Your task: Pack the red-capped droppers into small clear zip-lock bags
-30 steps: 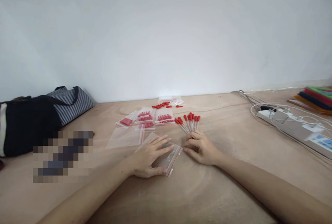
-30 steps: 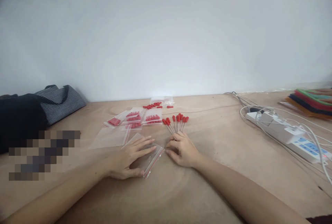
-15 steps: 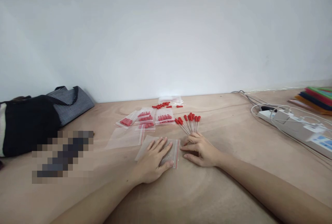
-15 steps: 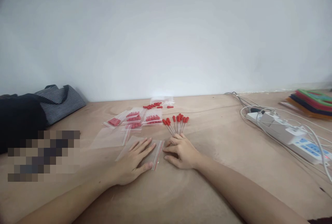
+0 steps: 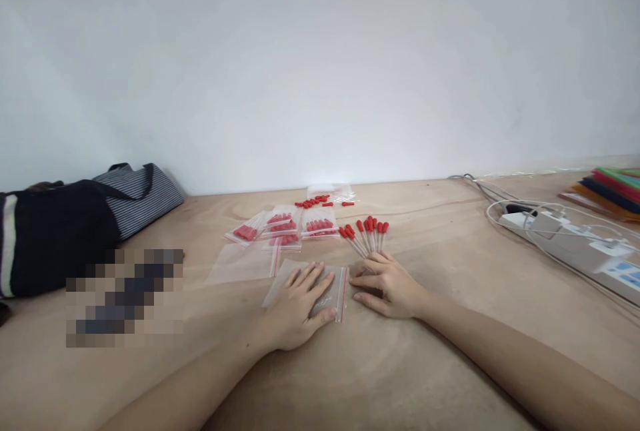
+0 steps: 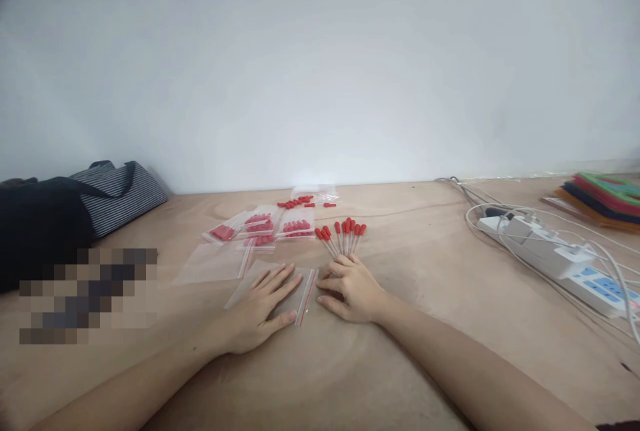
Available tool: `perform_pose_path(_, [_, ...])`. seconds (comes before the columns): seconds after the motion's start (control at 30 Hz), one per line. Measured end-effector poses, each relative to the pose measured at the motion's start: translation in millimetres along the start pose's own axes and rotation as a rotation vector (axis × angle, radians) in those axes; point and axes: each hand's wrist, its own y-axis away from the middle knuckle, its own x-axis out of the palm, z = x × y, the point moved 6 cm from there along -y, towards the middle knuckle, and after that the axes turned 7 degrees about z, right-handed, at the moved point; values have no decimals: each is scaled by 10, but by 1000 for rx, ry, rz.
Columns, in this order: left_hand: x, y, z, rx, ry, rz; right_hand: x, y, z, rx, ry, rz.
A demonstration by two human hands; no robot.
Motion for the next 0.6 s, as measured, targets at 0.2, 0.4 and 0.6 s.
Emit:
perform_pose_path(0.2, [3,-5,2,-8,-16,12,-3,-6,14,-14,47,4])
perform_pose_path(0.4, [11,8,-1,-16,-29,22,8,-12,18,-12,6,32])
perform_pose_path(0.6, [23,-16,-2,-31,-15,15,38,-43,90,-73,-82,46])
